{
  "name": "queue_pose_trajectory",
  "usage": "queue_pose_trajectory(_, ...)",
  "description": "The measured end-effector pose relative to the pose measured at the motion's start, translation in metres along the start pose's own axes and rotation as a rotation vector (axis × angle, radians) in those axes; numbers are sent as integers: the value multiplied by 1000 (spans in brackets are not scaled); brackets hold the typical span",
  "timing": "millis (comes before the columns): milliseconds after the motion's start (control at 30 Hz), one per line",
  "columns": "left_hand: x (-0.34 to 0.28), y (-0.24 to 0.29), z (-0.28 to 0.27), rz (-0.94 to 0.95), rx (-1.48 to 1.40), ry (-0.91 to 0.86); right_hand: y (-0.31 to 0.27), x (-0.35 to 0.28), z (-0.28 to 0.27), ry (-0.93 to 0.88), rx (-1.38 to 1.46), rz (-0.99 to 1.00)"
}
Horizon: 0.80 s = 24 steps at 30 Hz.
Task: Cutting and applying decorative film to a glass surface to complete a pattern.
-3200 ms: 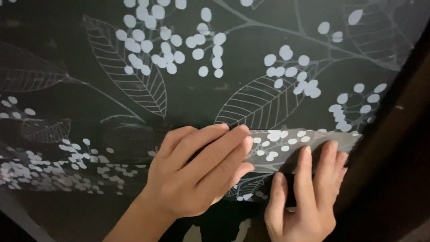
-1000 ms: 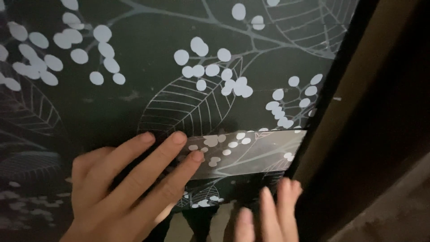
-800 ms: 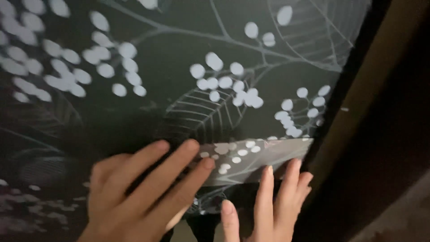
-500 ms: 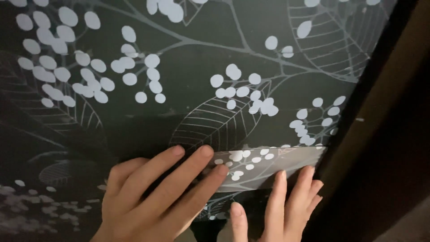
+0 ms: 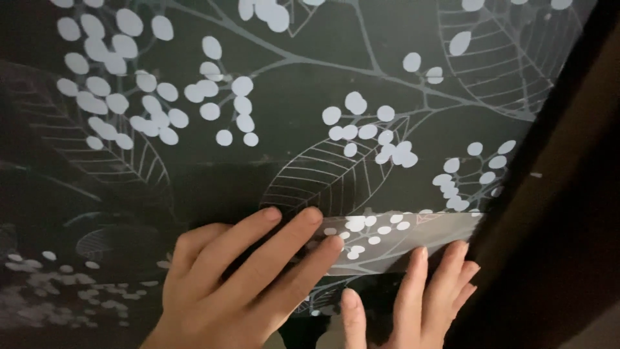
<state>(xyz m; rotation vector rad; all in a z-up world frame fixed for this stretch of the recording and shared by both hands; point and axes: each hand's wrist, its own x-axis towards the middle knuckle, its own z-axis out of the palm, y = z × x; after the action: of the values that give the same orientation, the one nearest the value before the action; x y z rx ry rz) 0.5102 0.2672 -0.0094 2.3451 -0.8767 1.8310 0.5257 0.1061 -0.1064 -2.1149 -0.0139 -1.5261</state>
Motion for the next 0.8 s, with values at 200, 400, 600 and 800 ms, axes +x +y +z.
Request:
queue_pose_trajectory(200,-2,-2,1,22,23,51,-8,1,-1,37,58,9)
queue_pose_trajectory(400,-3,-1,-4,-1,-15,9,-18,6,-12,-31,26,55)
queue_pose_trajectory(600,0,-5,-6,-9,-61,39,-23,6,-28,23,-50,-305)
queue_pose_trajectory(800,3,-13,-2,73,14,176,-38,15,-19,-174,43,60)
